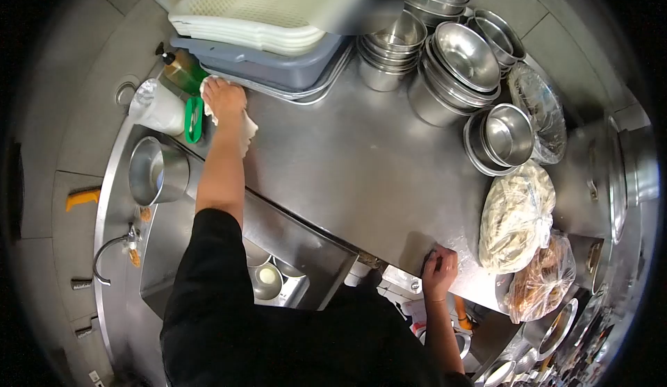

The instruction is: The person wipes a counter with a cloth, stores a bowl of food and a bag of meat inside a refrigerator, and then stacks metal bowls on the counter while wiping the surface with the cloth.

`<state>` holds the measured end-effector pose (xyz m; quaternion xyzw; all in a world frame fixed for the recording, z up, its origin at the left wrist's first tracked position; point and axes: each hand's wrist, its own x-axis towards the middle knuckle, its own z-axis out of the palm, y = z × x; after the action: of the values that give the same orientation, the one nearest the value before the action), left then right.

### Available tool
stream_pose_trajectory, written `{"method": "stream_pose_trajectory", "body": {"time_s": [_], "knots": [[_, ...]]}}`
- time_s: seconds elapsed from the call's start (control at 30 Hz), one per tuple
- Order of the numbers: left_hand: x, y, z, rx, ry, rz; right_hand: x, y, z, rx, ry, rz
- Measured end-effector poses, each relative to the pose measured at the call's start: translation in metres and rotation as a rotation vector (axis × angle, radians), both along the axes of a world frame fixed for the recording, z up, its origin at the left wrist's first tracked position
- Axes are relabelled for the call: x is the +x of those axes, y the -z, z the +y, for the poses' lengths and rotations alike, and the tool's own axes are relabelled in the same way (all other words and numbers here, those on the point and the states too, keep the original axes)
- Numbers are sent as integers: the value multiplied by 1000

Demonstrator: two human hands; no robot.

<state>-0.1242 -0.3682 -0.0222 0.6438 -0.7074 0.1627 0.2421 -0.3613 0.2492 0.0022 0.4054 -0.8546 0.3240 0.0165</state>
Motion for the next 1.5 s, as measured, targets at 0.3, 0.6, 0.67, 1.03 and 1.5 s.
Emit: {"method": "stream_pose_trajectory", "body": {"time_s": [0.3,0.6,0.67,1.03,1.5], "knots": [[-86,-16,168,199,162,66,-3,-2,4,-124,6,26],[-135,-27,220,98,782,536,-2,-9,7,-150,22,-11],[-145,-29,196,105,839,487,-3,-7,7,-153,22,-18],[-168,-45,223,27,744,673,-3,-12,8,-156,59,-15],[-210,-13,165,204,905,43,-4,-10,9,-179,63,-58]]}}
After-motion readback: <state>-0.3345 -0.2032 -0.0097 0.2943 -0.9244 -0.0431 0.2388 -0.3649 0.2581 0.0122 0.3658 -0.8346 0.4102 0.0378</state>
